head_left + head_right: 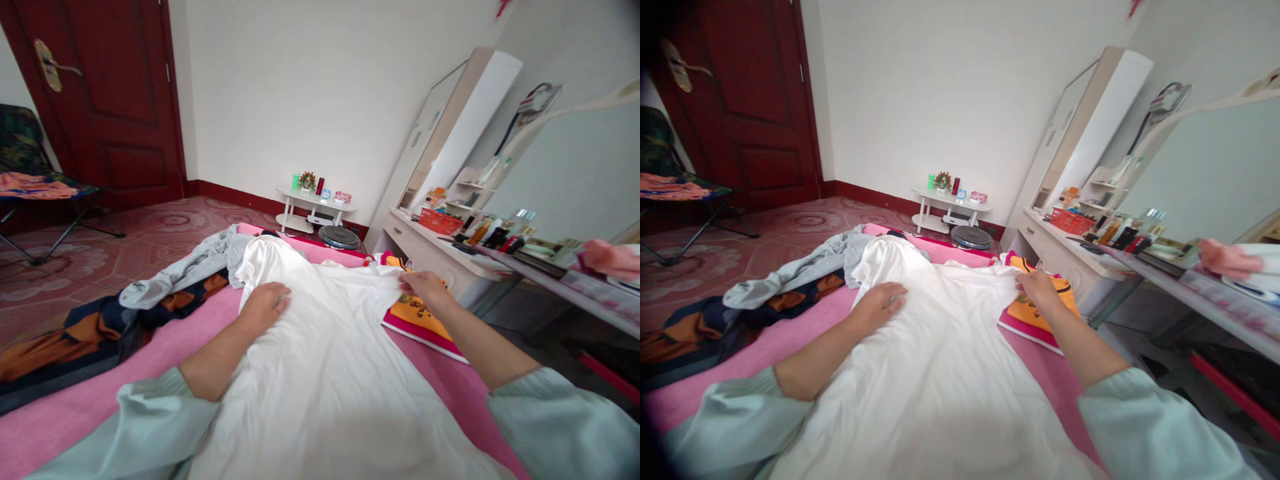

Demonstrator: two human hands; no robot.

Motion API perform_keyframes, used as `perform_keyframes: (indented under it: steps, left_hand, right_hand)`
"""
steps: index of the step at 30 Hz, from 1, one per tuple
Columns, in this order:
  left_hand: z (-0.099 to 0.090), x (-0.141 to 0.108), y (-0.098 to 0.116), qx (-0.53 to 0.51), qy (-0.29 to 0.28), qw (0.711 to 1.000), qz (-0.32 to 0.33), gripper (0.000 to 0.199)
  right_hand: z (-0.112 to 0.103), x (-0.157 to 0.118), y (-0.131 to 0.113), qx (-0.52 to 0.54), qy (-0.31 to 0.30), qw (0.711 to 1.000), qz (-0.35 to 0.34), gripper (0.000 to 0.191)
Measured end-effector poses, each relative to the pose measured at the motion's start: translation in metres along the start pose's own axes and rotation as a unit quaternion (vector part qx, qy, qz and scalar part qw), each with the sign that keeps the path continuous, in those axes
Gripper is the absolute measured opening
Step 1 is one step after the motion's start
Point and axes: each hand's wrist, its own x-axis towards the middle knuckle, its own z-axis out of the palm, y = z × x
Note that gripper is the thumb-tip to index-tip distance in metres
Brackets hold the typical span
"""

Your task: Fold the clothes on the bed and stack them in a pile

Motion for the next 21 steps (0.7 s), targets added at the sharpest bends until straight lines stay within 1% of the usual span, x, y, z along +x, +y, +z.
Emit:
perform_keyframes:
  steps: [1,2,3,4,5,6,7,8,9,10,11,12,14,16,19,21]
  left_hand:
    - [0.000,0.000,0.001,-0.010,0.000,1.000,0.014,0.035]
    - [0.000,0.001,0.002,-0.016,0.000,1.000,0.026,0.034]
    - [0.000,0.001,0.003,-0.021,-0.002,0.999,0.034,0.034]
    - [0.001,0.001,0.004,-0.022,-0.004,0.999,0.041,0.033]
    - [0.001,0.001,0.004,-0.021,-0.006,0.999,0.044,0.032]
    - [0.001,0.001,0.004,-0.018,-0.007,0.999,0.047,0.032]
    - [0.002,0.001,0.004,-0.014,-0.008,0.999,0.048,0.031]
    - [0.002,0.001,0.004,-0.010,-0.009,0.999,0.048,0.031]
    - [0.002,0.001,0.004,-0.007,-0.010,0.999,0.050,0.031]
    - [0.002,0.000,0.003,-0.005,-0.010,0.999,0.050,0.031]
    - [0.003,0.000,0.003,-0.005,-0.011,0.999,0.050,0.031]
    - [0.003,0.000,0.002,-0.006,-0.012,0.999,0.050,0.031]
    - [0.003,0.000,0.001,-0.013,-0.012,0.999,0.049,0.030]
    - [0.003,-0.001,0.000,-0.019,-0.012,0.999,0.046,0.030]
    - [0.002,-0.001,0.000,-0.025,-0.011,0.999,0.038,0.029]
    - [0.002,-0.001,0.001,-0.025,-0.010,0.999,0.034,0.028]
  right_hand:
    - [-0.016,0.006,0.006,-0.014,0.018,0.999,0.023,0.026]
    - [-0.030,0.011,0.012,-0.060,0.026,0.997,0.042,0.028]
    - [-0.041,0.015,0.016,-0.131,0.021,0.990,0.054,0.028]
    - [-0.049,0.017,0.020,-0.213,0.012,0.975,0.058,0.027]
    - [-0.054,0.017,0.021,-0.295,0.012,0.954,0.052,0.026]
    - [-0.054,0.016,0.020,-0.364,0.021,0.930,0.032,0.025]
    - [-0.051,0.015,0.016,-0.412,0.038,0.911,-0.004,0.026]
    - [-0.044,0.013,0.009,-0.434,0.060,0.898,-0.051,0.027]
    - [-0.034,0.013,0.001,-0.434,0.079,0.891,-0.104,0.028]
    - [-0.022,0.013,-0.008,-0.419,0.084,0.891,-0.154,0.029]
    - [-0.008,0.015,-0.017,-0.395,0.077,0.895,-0.191,0.029]
    - [0.007,0.018,-0.024,-0.369,0.061,0.904,-0.208,0.027]
    - [0.038,0.029,-0.034,-0.322,0.022,0.928,-0.188,0.025]
    - [0.067,0.039,-0.035,-0.295,-0.001,0.944,-0.145,0.029]
    - [0.101,0.048,-0.025,-0.283,-0.026,0.954,-0.097,0.038]
    - [0.119,0.049,-0.017,-0.273,-0.059,0.958,-0.068,0.045]
